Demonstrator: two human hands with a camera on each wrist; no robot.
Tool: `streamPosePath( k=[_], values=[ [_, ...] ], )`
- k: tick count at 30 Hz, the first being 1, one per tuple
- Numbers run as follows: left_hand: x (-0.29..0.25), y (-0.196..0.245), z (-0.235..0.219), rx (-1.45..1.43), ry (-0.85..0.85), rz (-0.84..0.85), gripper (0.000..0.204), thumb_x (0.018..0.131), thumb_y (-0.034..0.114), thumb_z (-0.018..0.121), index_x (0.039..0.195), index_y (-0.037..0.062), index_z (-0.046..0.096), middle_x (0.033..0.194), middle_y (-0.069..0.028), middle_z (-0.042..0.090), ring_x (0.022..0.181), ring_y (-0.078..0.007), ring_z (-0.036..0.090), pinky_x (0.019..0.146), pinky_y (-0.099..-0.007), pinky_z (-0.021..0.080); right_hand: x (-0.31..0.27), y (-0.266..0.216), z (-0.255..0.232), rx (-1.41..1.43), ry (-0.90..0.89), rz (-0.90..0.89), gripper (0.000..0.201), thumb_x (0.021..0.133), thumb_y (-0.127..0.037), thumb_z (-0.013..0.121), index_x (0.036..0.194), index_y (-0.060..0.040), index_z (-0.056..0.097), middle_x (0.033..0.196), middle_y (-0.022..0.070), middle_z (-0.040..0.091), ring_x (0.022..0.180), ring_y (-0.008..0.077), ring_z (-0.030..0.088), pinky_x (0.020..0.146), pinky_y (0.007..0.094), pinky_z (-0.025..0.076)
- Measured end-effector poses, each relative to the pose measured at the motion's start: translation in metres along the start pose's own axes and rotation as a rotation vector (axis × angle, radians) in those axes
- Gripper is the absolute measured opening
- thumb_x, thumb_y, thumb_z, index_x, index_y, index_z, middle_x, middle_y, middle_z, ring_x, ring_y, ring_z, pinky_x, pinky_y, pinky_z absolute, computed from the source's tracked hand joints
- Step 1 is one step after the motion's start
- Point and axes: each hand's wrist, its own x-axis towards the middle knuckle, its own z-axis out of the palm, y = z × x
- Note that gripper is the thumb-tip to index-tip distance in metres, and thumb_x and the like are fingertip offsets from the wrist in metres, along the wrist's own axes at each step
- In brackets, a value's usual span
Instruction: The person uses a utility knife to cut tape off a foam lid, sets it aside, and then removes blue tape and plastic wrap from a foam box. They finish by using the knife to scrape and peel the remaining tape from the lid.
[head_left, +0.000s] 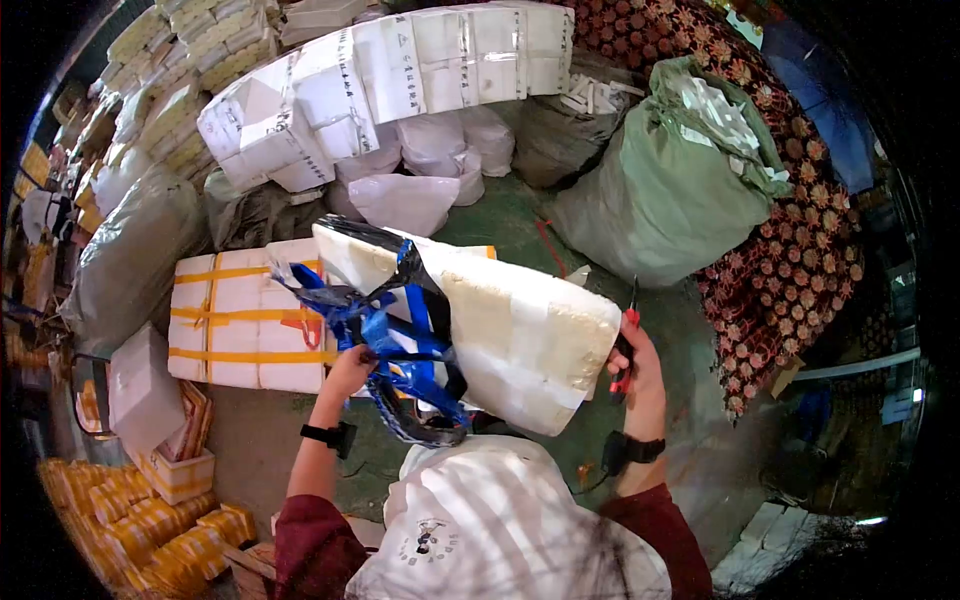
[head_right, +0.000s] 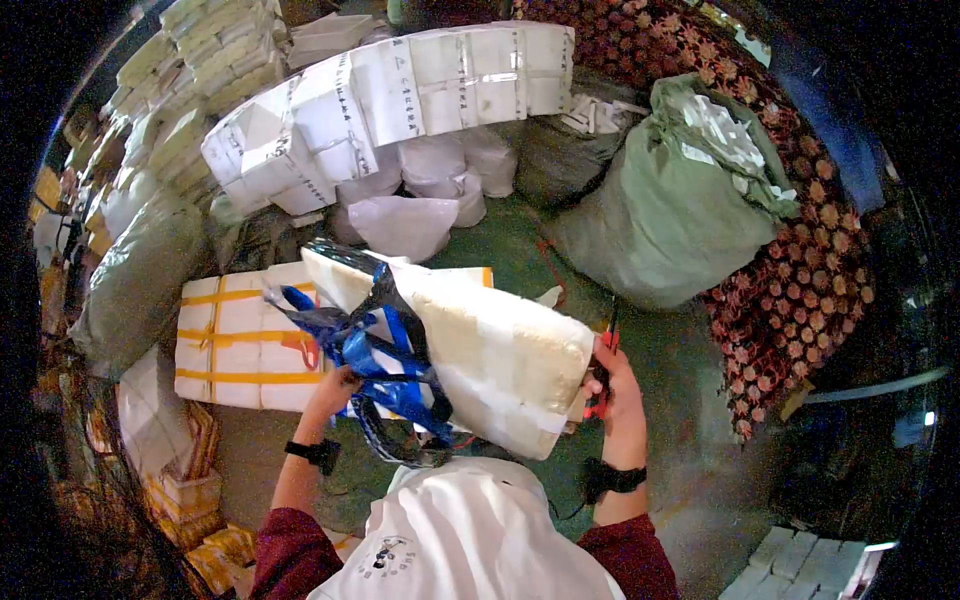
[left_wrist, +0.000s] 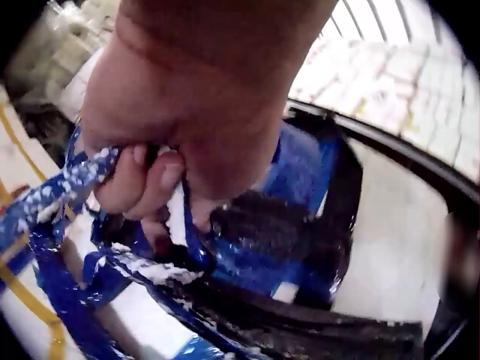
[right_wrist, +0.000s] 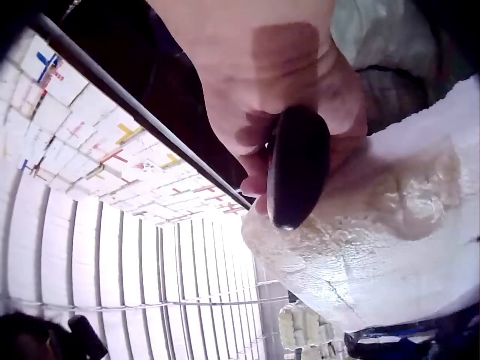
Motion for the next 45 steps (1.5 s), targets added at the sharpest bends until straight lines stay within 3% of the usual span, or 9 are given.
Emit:
streamPosePath(
  k=[2, 7, 11, 20, 24, 27, 36, 40, 45],
  values=[
    [-0.02, 0.067, -0.019, -0.206, -0.21, -0.135, 0.028, 0.088, 0.009, 0.07, 0.114, 0.0008, 0.064, 0.099, -0.0058, 0.068, 0.087, -0.0138, 0.06, 0.078, -0.031, 0.05, -0.003, 0.01, 0.006, -0.082, -0.001, -0.009, 0.018, 0.096, -0.026, 0.068, 0.099, -0.0106, 0.06, 0.072, -0.0001, 0.062, 0.042, 0.0095, 0.048, 0.038, 0.0273, 0.041],
    [-0.052, 0.05, -0.019, -0.788, -0.389, -0.23, 0.027, 0.093, 0.016, 0.069, 0.113, -0.0019, 0.065, 0.088, -0.0004, 0.063, 0.075, -0.0076, 0.054, 0.067, -0.0249, 0.044, -0.008, 0.034, 0.008, -0.036, 0.042, -0.022, 0.019, 0.094, -0.022, 0.07, 0.094, -0.0096, 0.056, 0.067, 0.0017, 0.057, 0.038, 0.014, 0.048, 0.036, 0.0328, 0.042],
    [-0.039, 0.028, -0.002, -0.324, 0.181, -0.115, 0.024, 0.097, 0.021, 0.066, 0.092, -0.0026, 0.068, 0.074, 0.0036, 0.058, 0.07, -0.0055, 0.049, 0.062, -0.0254, 0.041, -0.019, 0.047, 0.0, -0.132, -0.066, -0.072, 0.018, 0.093, -0.018, 0.071, 0.092, -0.007, 0.056, 0.064, 0.0033, 0.057, 0.038, 0.0154, 0.052, 0.036, 0.0347, 0.046],
    [0.028, 0.129, 0.041, 0.023, 0.474, 0.09, 0.039, 0.093, 0.035, 0.068, 0.096, -0.0018, 0.058, 0.08, -0.0145, 0.062, 0.071, -0.0319, 0.057, 0.067, -0.0408, 0.046, -0.024, 0.07, -0.021, -0.16, -0.181, -0.055, 0.018, 0.092, -0.016, 0.072, 0.096, -0.0054, 0.058, 0.069, 0.0049, 0.06, 0.039, 0.0158, 0.054, 0.035, 0.0341, 0.048],
    [0.04, 0.127, 0.052, -0.267, 0.296, 0.167, 0.036, 0.098, 0.025, 0.064, 0.078, -0.0026, 0.054, 0.065, -0.0097, 0.052, 0.063, -0.0177, 0.047, 0.06, -0.0353, 0.04, -0.017, 0.086, -0.056, -0.133, -0.092, -0.047, 0.02, 0.091, -0.018, 0.073, 0.098, -0.0069, 0.058, 0.073, 0.0042, 0.061, 0.043, 0.0146, 0.055, 0.037, 0.0328, 0.047],
    [0.033, 0.136, 0.071, -0.338, 0.325, 0.141, 0.036, 0.099, 0.022, 0.063, 0.075, -0.0024, 0.052, 0.062, -0.0069, 0.047, 0.062, -0.0112, 0.041, 0.056, -0.0321, 0.037, -0.021, 0.059, -0.051, -0.376, 0.436, -0.194, 0.019, 0.095, -0.022, 0.068, 0.092, -0.0043, 0.064, 0.074, 0.0064, 0.067, 0.045, 0.0155, 0.056, 0.041, 0.0304, 0.045],
    [0.01, 0.172, 0.133, -0.325, 0.309, 0.286, 0.028, 0.096, 0.011, 0.063, 0.075, -0.0008, 0.049, 0.062, -0.0101, 0.046, 0.057, -0.0181, 0.043, 0.053, -0.0358, 0.037, -0.029, 0.078, 0.107, -0.925, 0.065, -0.225, 0.043, 0.081, -0.021, 0.083, 0.107, 0.0027, 0.059, 0.077, 0.0086, 0.066, 0.052, 0.0147, 0.065, 0.045, 0.0312, 0.051],
    [0.012, 0.167, 0.152, -0.422, 0.26, 0.244, 0.028, 0.095, 0.009, 0.063, 0.074, -0.0006, 0.049, 0.061, -0.0056, 0.044, 0.06, -0.0128, 0.042, 0.054, -0.0335, 0.038, 0.027, 0.12, 0.087, -1.077, 0.015, 0.001, 0.038, 0.078, -0.022, 0.084, 0.1, 0.0024, 0.064, 0.07, 0.0109, 0.068, 0.051, 0.0198, 0.067, 0.047, 0.0323, 0.051],
    [0.019, 0.095, 0.126, -0.202, 0.266, 0.298, 0.011, 0.088, 0.003, 0.062, 0.079, 0.0001, 0.055, 0.074, -0.0174, 0.057, 0.068, -0.0344, 0.058, 0.061, -0.0407, 0.046, 0.066, 0.149, 0.021, -1.22, 0.127, -0.161, 0.032, 0.074, -0.023, 0.086, 0.083, -0.0001, 0.066, 0.06, 0.0086, 0.063, 0.047, 0.019, 0.061, 0.048, 0.0353, 0.049]
  ],
)
